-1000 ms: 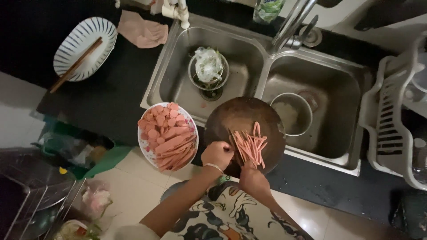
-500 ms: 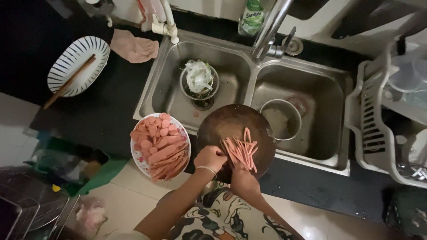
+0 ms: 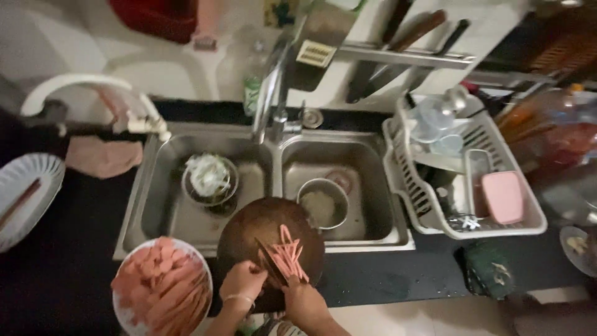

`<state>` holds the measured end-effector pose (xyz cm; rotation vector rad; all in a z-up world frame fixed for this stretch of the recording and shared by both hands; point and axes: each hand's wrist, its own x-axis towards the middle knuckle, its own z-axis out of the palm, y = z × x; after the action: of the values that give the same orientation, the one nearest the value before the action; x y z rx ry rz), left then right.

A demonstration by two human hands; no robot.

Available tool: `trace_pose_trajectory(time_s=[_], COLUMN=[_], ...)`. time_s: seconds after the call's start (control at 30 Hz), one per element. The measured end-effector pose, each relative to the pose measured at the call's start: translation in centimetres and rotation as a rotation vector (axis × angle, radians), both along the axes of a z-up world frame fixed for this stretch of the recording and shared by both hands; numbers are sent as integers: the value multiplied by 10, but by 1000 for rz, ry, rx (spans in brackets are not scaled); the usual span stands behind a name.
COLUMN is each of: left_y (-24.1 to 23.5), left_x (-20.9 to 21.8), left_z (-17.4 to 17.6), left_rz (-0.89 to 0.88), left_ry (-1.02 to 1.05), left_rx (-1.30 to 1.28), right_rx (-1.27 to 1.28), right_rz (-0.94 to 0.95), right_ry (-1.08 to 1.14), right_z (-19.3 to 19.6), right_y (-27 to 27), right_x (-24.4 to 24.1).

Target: Slicing sausages into small pieces on a wooden cutting board

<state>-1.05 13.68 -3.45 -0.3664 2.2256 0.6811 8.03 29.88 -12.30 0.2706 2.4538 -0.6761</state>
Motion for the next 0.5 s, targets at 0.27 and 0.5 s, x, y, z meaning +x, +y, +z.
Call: trace_pose_trajectory(time_s=[0.27,0.5], left_y=[-21,-25], left_x=[6,-13], left_z=[-33,-29], left_rz=[97,-658], left_ry=[119,930], left_rx=[157,201], right_rx=[183,-72], right_rz=[239,-26], right_ry=[-154,249], right_z=[-45,8], right_y=[-25,8], right_x=[-90,-18])
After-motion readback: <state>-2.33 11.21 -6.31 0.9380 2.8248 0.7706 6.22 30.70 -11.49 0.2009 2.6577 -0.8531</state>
